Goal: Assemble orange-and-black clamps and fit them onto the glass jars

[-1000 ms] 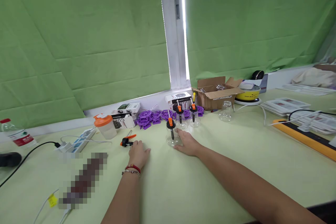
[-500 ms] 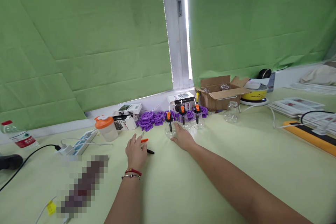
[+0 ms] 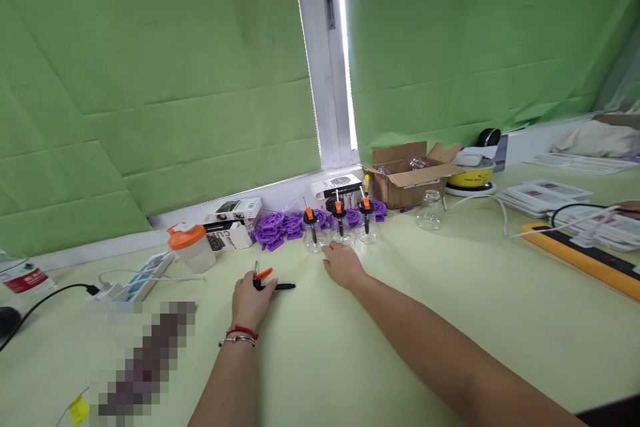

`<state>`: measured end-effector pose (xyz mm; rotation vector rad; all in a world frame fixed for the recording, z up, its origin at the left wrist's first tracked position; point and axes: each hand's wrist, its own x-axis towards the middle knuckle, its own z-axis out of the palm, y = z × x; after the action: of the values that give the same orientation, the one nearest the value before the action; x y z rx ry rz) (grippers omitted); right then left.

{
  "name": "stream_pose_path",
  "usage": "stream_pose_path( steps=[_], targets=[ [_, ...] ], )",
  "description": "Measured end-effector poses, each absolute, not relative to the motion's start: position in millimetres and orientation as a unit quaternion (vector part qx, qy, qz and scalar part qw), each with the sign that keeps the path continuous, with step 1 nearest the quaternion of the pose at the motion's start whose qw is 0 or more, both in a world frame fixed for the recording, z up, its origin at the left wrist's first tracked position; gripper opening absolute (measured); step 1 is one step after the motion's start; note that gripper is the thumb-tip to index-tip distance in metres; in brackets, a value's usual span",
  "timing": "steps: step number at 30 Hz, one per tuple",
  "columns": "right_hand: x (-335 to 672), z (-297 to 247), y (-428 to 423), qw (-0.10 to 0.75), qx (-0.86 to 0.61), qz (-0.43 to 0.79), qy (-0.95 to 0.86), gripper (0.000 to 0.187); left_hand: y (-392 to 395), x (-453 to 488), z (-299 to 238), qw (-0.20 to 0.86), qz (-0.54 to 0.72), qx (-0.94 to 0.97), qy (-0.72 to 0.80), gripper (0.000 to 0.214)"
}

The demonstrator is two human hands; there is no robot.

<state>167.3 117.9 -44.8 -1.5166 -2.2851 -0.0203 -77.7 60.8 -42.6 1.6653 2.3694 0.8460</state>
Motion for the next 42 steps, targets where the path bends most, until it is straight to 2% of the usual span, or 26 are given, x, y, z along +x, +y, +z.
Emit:
stream_pose_path(
  steps=[6,11,13,16,19,22,25,30,34,42],
  targets=[
    [197.4,-38.0,119.7,0.242,-0.563,-0.049,-0.789,0.023,61.7,-79.8,-44.3,0.066,0.251,0.565,0.783,0.072],
    [281.9,-38.0,138.0,0.381,-0.584,-0.181,-0.694,0.024,60.3,-79.6,-43.2,0.065,0.244,0.568,0.784,0.067],
    [324.2,-44.7,143.9,0.409,-0.627,-0.217,-0.627,0.036,60.6,-78.7,-43.3,0.062,0.243,0.57,0.783,0.067],
    [376.4,-56.2,149.7,0.429,-0.725,-0.206,-0.497,0.065,61.6,-76.4,-43.8,0.068,0.241,0.571,0.782,0.067],
    [405.1,-64.1,157.1,0.411,-0.798,-0.118,-0.425,0.092,60.7,-73.1,-42.3,0.083,0.256,0.567,0.779,0.07],
    [415.8,-67.3,167.2,0.357,-0.829,-0.017,-0.431,0.106,56.3,-69.7,-36.2,0.124,0.299,0.544,0.774,0.076],
    [419.6,-67.6,174.6,0.312,-0.839,0.026,-0.444,0.103,50.8,-67.4,-26.4,0.181,0.332,0.51,0.773,0.079],
    [422.6,-65.6,177.1,0.273,-0.853,0.045,-0.443,0.09,46.3,-67.5,-14.5,0.235,0.383,0.45,0.772,0.07],
    [422.6,-64.1,175.7,0.271,-0.854,0.051,-0.441,0.08,45.6,-69.7,-14.1,0.277,0.419,0.438,0.746,0.063],
    [420.1,-63.1,169.4,0.284,-0.846,0.045,-0.449,0.079,43.8,-67.7,-16.1,0.336,0.449,0.451,0.694,0.061]
  ],
)
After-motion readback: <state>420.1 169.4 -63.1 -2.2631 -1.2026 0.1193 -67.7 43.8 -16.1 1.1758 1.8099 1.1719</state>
